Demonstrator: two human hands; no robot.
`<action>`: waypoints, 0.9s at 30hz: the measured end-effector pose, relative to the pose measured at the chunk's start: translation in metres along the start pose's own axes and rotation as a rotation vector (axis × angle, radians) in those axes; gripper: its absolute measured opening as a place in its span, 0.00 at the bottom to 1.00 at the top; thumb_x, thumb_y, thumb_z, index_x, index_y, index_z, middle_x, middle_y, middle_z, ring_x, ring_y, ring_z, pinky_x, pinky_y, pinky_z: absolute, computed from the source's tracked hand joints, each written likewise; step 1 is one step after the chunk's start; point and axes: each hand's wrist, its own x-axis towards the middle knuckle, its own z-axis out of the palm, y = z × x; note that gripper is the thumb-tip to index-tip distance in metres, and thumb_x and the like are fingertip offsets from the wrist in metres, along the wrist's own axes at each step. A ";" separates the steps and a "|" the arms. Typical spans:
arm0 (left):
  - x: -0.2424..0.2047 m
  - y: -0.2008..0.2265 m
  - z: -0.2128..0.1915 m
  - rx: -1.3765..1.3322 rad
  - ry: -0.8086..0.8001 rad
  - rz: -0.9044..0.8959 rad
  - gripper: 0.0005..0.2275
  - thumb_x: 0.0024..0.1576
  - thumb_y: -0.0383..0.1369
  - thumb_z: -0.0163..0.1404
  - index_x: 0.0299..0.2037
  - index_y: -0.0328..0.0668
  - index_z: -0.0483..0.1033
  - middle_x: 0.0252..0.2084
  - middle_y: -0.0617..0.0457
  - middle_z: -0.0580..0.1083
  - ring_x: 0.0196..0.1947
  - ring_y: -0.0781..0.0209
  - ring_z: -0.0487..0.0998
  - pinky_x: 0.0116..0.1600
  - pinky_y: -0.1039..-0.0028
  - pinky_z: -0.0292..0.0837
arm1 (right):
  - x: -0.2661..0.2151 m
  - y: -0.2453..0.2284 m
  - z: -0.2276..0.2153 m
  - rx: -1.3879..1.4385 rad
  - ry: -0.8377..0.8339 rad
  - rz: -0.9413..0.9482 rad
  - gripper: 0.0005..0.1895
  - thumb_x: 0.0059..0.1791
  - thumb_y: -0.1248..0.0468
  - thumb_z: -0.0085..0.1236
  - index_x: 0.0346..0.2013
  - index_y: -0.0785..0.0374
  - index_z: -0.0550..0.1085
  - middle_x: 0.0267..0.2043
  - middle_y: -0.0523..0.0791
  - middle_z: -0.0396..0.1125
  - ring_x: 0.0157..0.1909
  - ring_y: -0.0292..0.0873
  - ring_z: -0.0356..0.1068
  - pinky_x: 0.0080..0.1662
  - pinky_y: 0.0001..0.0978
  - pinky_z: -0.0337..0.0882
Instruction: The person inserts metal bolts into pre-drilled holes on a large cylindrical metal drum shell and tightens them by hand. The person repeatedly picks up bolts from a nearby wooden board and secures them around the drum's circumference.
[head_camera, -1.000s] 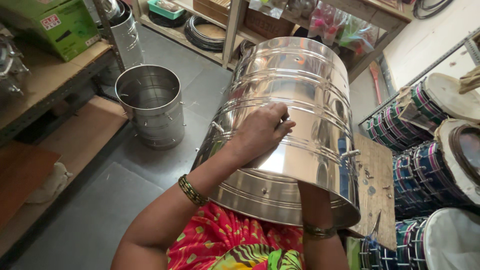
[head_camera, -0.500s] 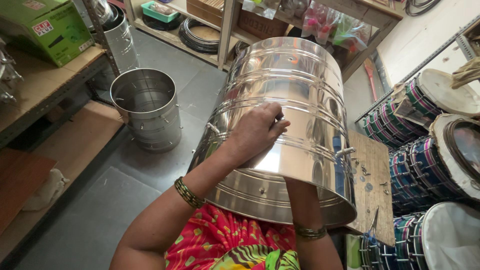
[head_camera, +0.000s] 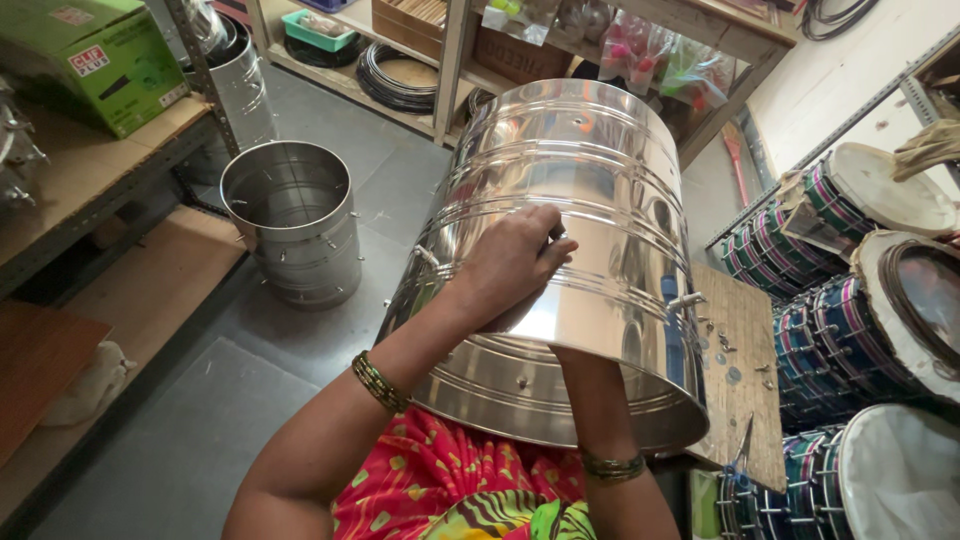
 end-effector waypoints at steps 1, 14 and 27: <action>0.001 0.000 0.001 -0.002 0.000 0.004 0.12 0.59 0.37 0.55 0.39 0.34 0.73 0.41 0.38 0.77 0.42 0.36 0.79 0.48 0.53 0.72 | -0.001 -0.003 -0.003 -0.036 0.014 -0.036 0.15 0.52 0.59 0.53 0.49 0.64 0.74 0.46 0.53 0.71 0.46 0.55 0.71 0.46 0.46 0.71; 0.008 -0.001 0.015 -0.011 -0.001 0.024 0.11 0.57 0.37 0.56 0.38 0.34 0.73 0.39 0.39 0.77 0.41 0.38 0.78 0.47 0.52 0.71 | 0.005 0.008 -0.012 -0.227 0.048 -0.121 0.10 0.50 0.61 0.55 0.41 0.63 0.76 0.38 0.52 0.72 0.41 0.57 0.71 0.43 0.50 0.70; 0.015 0.003 0.020 0.023 0.001 0.015 0.13 0.58 0.38 0.56 0.37 0.34 0.73 0.39 0.37 0.77 0.40 0.36 0.79 0.47 0.52 0.72 | 0.006 0.025 -0.018 -0.291 0.146 -0.379 0.09 0.50 0.63 0.56 0.42 0.63 0.77 0.38 0.53 0.72 0.41 0.58 0.71 0.44 0.53 0.70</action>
